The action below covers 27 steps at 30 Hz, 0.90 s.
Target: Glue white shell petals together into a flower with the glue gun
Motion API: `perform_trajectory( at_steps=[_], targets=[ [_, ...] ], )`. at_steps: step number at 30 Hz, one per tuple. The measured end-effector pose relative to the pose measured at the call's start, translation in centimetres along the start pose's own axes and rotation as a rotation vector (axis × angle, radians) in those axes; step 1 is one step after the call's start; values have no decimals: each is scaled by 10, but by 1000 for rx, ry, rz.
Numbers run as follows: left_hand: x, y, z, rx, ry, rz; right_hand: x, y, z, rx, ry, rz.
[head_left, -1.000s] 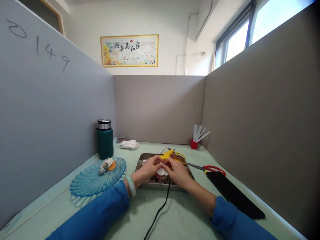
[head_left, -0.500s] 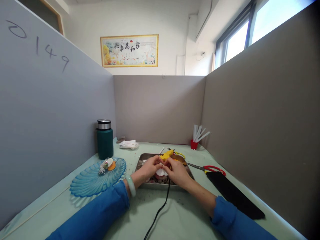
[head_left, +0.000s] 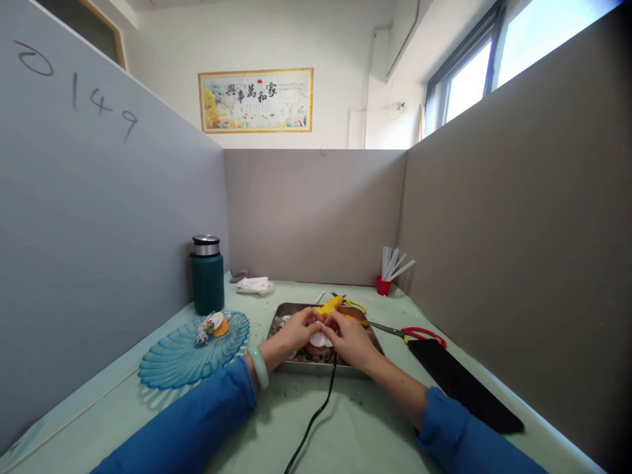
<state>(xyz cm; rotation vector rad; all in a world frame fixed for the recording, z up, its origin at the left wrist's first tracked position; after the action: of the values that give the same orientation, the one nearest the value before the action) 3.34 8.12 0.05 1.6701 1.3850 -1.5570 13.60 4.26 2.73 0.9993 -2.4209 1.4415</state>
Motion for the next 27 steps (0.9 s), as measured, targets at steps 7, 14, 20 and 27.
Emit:
perform_trajectory(
  at_steps=[7, 14, 20, 27],
  targets=[
    [-4, 1, 3, -5, -43, 12, 3, -1, 0, 8, 0, -21],
    [2, -1, 0, -34, -61, 66, 9, -3, 1, -1, -52, -74],
    [-1, 0, 3, -39, -92, 86, 11, -4, 2, 5, -54, -84],
    [-1, 0, 3, -46, -98, 100, 12, -4, 2, 21, -48, -102]
  ],
)
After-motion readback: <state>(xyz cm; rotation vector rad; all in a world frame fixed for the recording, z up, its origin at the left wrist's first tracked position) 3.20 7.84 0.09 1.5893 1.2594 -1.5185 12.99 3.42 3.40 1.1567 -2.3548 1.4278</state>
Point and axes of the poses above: each hand's wrist, its own z-axis away from the middle knuckle, its own y-axis out of the palm, x = y × z, the point moved 8 cm from there along -z, towards the middle knuckle, and after that the axes turned 1 degree about x, right-handed, at the moved point
